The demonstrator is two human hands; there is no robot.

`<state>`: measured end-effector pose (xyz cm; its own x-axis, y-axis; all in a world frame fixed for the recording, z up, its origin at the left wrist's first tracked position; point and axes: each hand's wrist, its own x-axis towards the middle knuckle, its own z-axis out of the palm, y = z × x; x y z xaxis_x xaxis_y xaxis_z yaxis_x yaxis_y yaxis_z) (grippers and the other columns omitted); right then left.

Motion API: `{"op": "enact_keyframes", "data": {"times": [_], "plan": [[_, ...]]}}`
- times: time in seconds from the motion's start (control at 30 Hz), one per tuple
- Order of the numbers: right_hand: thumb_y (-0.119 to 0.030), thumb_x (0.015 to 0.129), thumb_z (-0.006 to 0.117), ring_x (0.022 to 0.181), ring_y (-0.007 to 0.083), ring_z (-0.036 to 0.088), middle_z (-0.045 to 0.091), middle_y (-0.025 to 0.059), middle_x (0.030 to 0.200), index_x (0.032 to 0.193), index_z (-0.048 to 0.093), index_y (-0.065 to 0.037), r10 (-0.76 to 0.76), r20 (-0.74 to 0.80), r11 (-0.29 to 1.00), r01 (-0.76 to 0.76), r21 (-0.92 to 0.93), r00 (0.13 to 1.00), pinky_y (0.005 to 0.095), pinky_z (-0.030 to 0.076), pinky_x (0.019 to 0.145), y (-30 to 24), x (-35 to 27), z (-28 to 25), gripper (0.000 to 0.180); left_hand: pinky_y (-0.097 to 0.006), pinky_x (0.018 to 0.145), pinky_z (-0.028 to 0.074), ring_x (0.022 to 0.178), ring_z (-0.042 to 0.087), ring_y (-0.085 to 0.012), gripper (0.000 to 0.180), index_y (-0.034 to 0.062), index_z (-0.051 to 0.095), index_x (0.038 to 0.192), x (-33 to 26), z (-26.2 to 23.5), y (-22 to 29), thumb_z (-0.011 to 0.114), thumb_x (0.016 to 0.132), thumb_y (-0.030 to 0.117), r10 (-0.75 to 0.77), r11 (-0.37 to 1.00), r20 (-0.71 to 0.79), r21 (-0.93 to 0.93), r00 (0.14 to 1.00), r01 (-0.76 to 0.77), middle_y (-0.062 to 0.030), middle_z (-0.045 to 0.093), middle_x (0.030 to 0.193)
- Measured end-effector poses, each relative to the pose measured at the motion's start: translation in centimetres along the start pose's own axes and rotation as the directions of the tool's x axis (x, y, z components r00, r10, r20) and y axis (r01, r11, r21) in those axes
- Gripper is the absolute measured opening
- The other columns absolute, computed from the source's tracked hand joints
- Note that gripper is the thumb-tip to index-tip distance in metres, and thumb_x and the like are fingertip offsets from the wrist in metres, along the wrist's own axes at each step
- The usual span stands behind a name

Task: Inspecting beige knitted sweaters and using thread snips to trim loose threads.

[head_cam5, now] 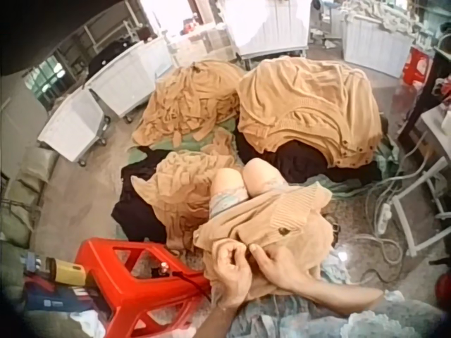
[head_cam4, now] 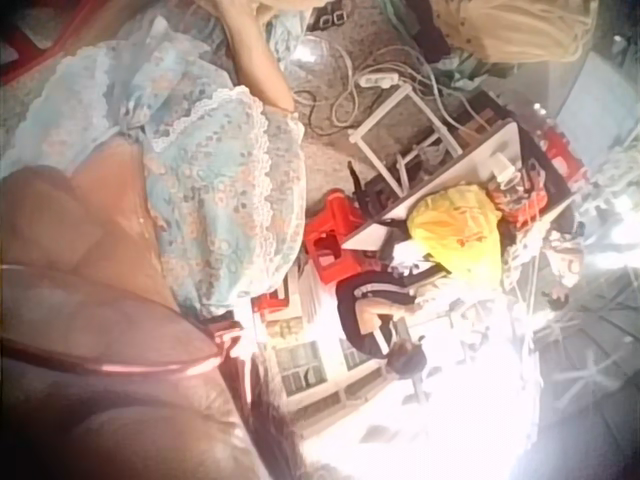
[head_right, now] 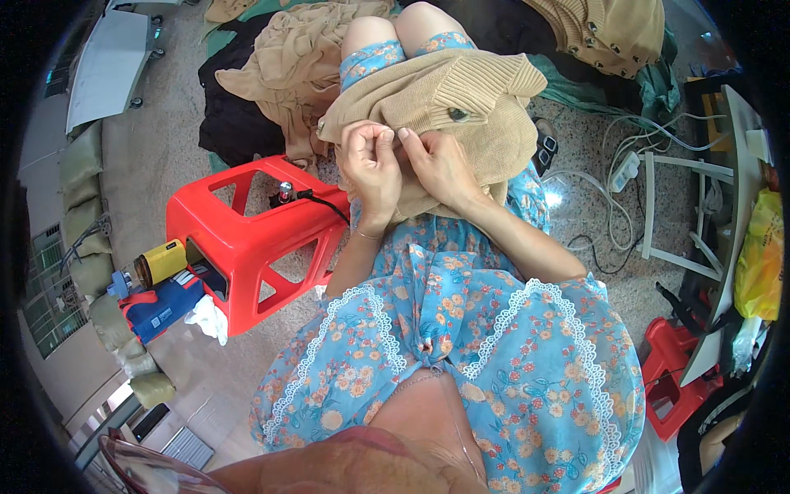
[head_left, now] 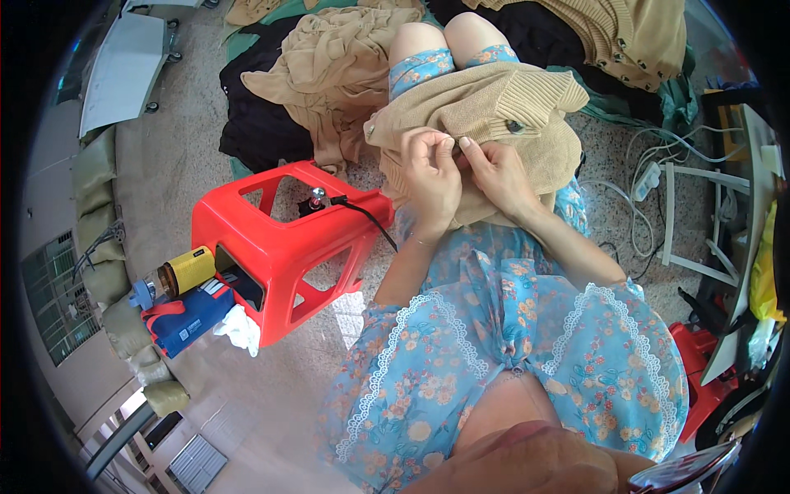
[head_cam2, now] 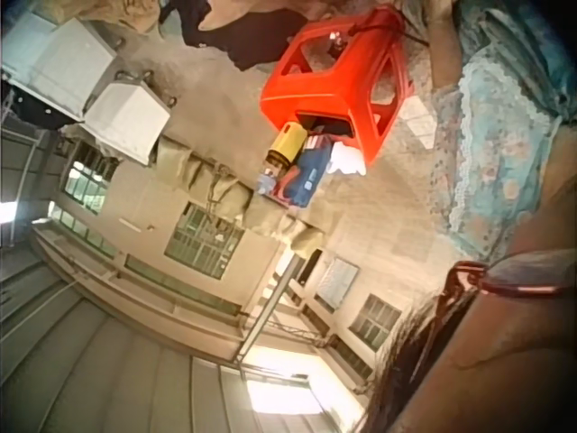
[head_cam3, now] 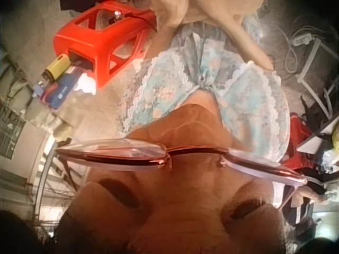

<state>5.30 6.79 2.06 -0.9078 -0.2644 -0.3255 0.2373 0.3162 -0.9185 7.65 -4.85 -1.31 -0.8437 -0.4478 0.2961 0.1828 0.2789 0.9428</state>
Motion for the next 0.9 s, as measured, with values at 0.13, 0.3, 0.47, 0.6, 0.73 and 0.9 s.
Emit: {"op": "enact_keyframes", "data": {"times": [0.13,0.3,0.47,0.6,0.73,0.9], "plan": [[-0.036,0.093,0.051,0.051,0.0233,0.057,0.056,0.0189,0.057,0.073,0.065,0.004,-0.001,-0.002,1.0,0.001,0.009,1.0,0.0377,0.045,0.054,-0.1,0.0,0.0,0.047,-0.035,0.077,0.046,0.086,0.055,-0.0255,0.009,0.0007,0.052,0.086,-0.2,0.1,0.4,0.06,0.083,-0.001,0.035,0.992,-0.005,0.125,0.999,-0.034,-0.0108,0.053,0.091],[-0.036,0.095,0.05,0.048,0.0177,0.053,0.057,0.0111,0.055,0.072,0.066,0.002,-0.05,-0.022,0.998,0.051,0.034,0.998,0.034,0.041,0.048,0.4,-0.4,-0.5,0.047,-0.026,0.062,0.049,0.071,0.057,-0.0133,0.004,0.0,0.051,0.087,0.6,0.0,1.6,0.053,0.091,0.0,-0.012,1.0,-0.045,-0.009,0.999,0.012,-0.0068,0.051,0.093],[-0.044,0.099,0.042,0.042,0.0037,0.03,0.038,-0.0054,0.053,0.088,0.064,-0.004,0.054,-0.109,0.821,0.018,0.57,0.993,0.0199,0.022,0.039,0.5,-2.4,-3.1,0.047,-0.025,0.054,0.045,0.061,0.057,-0.013,0.007,0.0009,0.054,0.089,2.9,-3.1,1.4,0.057,0.091,0.007,-0.191,0.97,-0.084,-0.172,0.978,0.174,-0.0056,0.053,0.081],[-0.043,0.098,0.045,0.042,0.002,0.03,0.04,-0.0065,0.053,0.094,0.065,-0.002,0.062,-0.276,0.855,0.092,0.511,0.959,0.0193,0.022,0.038,0.2,-1.2,-6.0,0.047,-0.028,0.059,0.048,0.066,0.059,-0.0169,0.016,0.0004,0.058,0.097,3.8,0.4,4.5,0.066,0.084,0.006,0.452,0.846,0.218,0.203,0.865,-0.493,-0.0091,0.058,0.089],[-0.038,0.095,0.055,0.041,0.0005,0.03,0.039,-0.0081,0.054,0.101,0.066,-0.002,0.097,-0.373,0.914,0.065,0.4,0.923,0.0181,0.023,0.037,0.0,0.7,-7.0,0.037,-0.028,0.06,0.049,0.066,0.059,-0.0164,0.032,0.0019,0.061,0.104,3.1,4.1,3.7,0.072,0.074,0.0,0.247,0.906,0.457,0.204,0.854,-0.371,-0.0104,0.06,0.101],[-0.036,0.093,0.058,0.042,0.0007,0.032,0.04,-0.0066,0.054,0.102,0.066,-0.006,0.177,-0.301,0.849,0.01,0.528,0.937,0.0181,0.024,0.037,1.4,2.3,-8.4,0.032,-0.027,0.06,0.049,0.065,0.058,-0.0151,0.038,0.0033,0.063,0.107,3.7,4.3,4.0,0.075,0.071,0.0,0.122,0.958,0.475,0.174,0.871,-0.229,-0.0094,0.059,0.1]]}}
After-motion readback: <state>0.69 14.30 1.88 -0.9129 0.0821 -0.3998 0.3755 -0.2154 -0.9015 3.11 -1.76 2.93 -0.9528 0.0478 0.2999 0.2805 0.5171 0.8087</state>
